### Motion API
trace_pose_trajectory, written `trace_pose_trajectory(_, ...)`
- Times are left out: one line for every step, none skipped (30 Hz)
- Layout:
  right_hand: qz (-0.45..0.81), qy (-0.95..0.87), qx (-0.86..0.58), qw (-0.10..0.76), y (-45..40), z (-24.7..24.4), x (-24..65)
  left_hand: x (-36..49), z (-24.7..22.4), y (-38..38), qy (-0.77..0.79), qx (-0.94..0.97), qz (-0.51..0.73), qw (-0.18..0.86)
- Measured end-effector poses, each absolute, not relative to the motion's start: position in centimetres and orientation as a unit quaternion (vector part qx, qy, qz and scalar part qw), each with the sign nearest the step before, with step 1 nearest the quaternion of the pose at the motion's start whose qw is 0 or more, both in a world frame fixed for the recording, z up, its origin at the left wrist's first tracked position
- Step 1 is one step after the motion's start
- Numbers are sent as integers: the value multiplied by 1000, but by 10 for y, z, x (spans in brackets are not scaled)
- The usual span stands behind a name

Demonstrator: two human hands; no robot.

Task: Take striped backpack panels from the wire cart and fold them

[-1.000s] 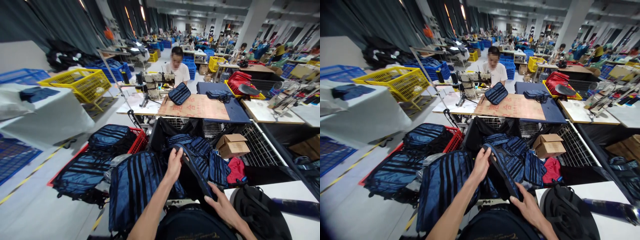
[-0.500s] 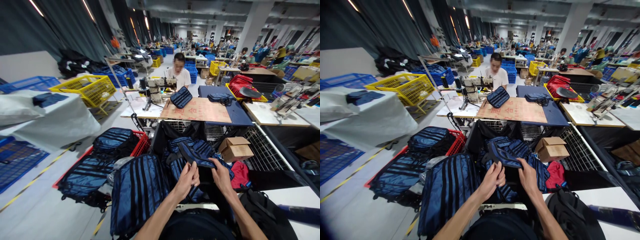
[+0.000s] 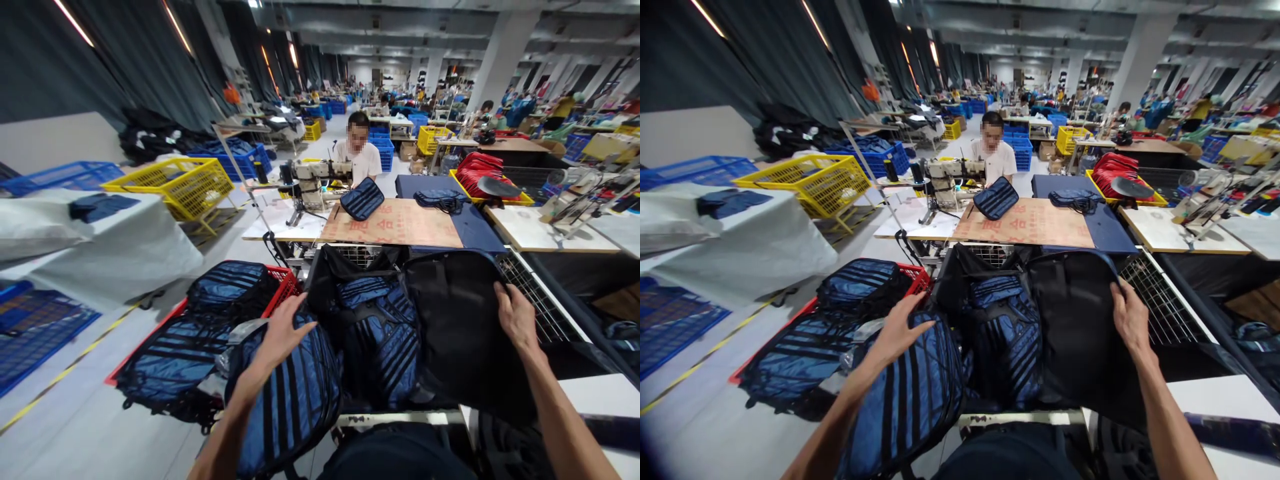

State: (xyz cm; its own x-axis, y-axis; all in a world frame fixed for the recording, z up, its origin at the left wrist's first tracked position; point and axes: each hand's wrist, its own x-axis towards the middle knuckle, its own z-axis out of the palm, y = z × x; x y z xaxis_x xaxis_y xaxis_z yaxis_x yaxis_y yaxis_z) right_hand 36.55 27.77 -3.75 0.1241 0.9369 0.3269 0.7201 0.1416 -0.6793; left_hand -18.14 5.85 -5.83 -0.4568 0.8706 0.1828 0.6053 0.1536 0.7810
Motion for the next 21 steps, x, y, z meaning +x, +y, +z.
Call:
trace_pose_trajectory(145,-654,-626,399,264,-38,346,-152,-55,68,723,503,439,178)
trace_pose_trajectory(153,-665,-607,406,248,-40,326,-121,-51,76,697,504,457,224)
trace_pose_trajectory(160,-681,-584,412,232,-44,306,-90,-46,83,667,499,475,281)
trace_pose_trajectory(176,-701,-556,410,215,-50,287,-59,-40,89,630,493,490,347)
trace_pose_trajectory(190,-717,-522,421,197,-58,269,-32,-35,94,587,483,512,401)
trace_pose_trajectory(205,-741,-479,424,179,-67,253,-8,-29,99,547,474,531,440)
trace_pose_trajectory(221,-763,-438,421,162,-78,240,12,-24,102,523,462,551,458)
trace_pose_trajectory(239,-775,-412,415,147,-88,229,26,-19,105,513,451,568,459)
trace_pose_trajectory(256,-777,-400,412,134,-98,222,37,-16,107,516,441,579,452)
trace_pose_trajectory(276,-777,-398,403,123,-106,218,43,-14,109,525,434,583,444)
trace_pose_trajectory(297,-773,-402,391,115,-113,218,46,-14,110,533,430,580,440)
trace_pose_trajectory(318,-770,-404,378,111,-116,221,47,-14,110,535,434,570,448)
trace_pose_trajectory(338,-768,-402,366,110,-117,227,47,-15,110,529,442,556,464)
trace_pose_trajectory(352,-769,-397,358,112,-115,234,46,-15,108,519,452,543,482)
trace_pose_trajectory(354,-770,-391,360,117,-109,243,45,-13,107,508,461,531,498)
trace_pose_trajectory(343,-771,-387,372,125,-100,252,45,-10,105,495,470,522,512)
trace_pose_trajectory(320,-773,-385,389,135,-89,262,45,-5,103,482,479,515,523)
trace_pose_trajectory(290,-777,-385,404,147,-75,270,46,3,100,467,488,509,534)
trace_pose_trajectory(259,-785,-383,412,160,-60,277,47,11,97,451,499,500,545)
trace_pose_trajectory(232,-797,-377,411,173,-45,282,48,21,95,435,511,488,558)
trace_pose_trajectory(209,-811,-369,402,185,-29,287,48,31,92,423,523,470,571)
